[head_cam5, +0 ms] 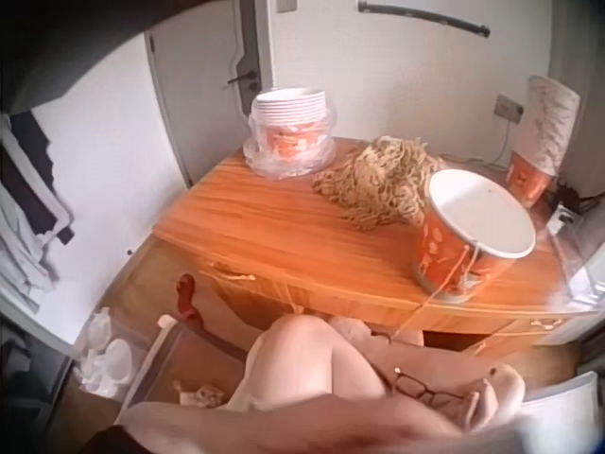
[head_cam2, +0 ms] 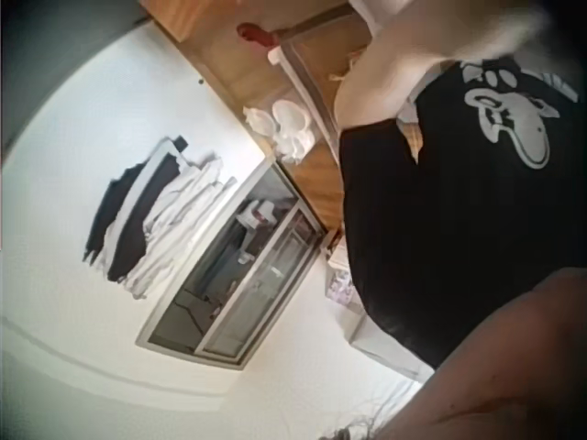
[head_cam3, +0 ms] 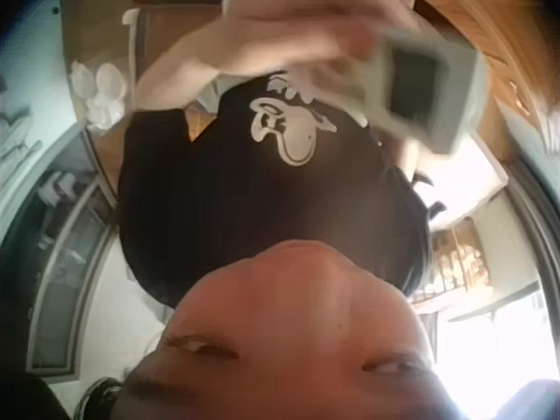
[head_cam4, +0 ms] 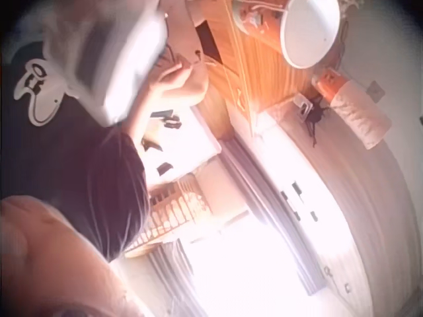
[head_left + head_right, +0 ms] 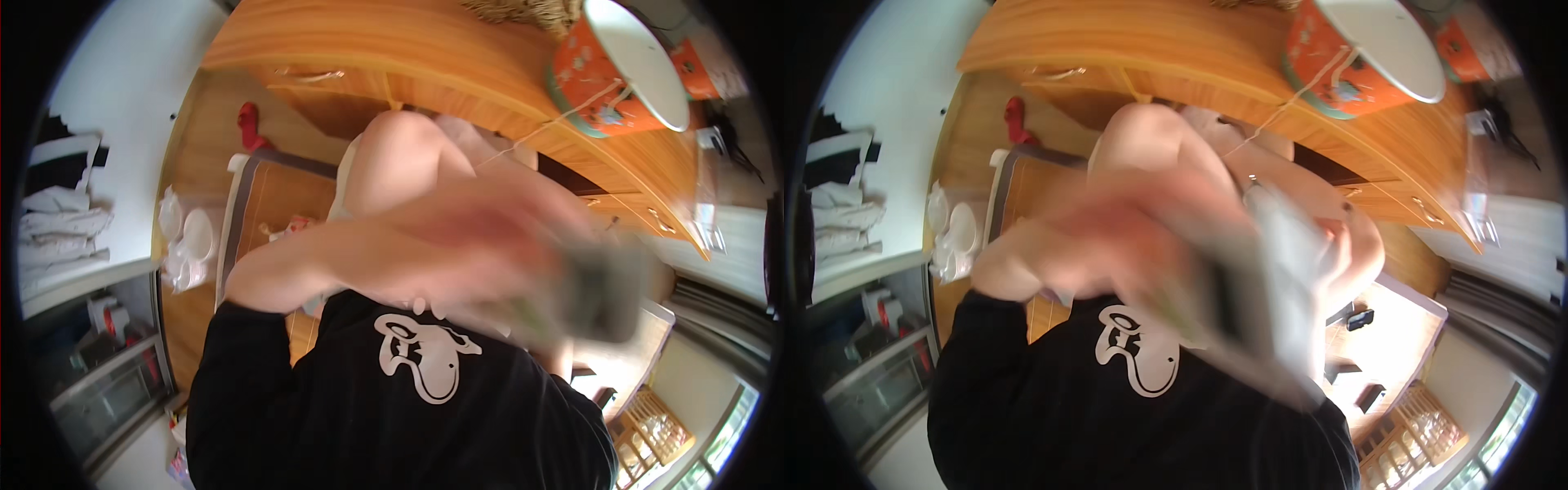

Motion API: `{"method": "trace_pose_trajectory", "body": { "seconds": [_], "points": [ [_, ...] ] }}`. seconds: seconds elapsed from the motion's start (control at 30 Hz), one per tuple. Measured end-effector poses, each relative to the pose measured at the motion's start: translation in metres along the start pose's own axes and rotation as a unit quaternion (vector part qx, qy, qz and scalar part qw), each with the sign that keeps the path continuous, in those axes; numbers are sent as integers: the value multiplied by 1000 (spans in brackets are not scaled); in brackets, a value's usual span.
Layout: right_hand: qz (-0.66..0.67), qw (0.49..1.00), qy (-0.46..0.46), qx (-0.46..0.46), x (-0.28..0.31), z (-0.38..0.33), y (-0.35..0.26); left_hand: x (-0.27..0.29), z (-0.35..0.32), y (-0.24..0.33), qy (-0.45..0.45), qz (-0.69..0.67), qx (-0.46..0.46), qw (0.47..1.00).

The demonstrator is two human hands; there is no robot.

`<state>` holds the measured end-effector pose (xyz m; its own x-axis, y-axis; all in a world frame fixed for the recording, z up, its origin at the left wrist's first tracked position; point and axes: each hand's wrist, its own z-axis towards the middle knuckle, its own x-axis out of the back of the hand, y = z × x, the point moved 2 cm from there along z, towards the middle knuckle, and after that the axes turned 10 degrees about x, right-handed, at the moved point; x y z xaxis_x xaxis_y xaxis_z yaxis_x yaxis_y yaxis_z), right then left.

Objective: Attaching thin strings to paper buckets to create handles.

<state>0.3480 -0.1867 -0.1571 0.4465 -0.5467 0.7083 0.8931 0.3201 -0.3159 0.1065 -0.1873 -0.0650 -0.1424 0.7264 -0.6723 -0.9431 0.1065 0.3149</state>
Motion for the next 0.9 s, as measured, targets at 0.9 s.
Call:
{"method": "trace_pose_trajectory", "body": {
  "seconds": [0.9],
  "points": [
    [368, 918, 84, -122, -34, -19, 41, -175, 121, -172, -495, 670, -206, 514]
  ]
}}
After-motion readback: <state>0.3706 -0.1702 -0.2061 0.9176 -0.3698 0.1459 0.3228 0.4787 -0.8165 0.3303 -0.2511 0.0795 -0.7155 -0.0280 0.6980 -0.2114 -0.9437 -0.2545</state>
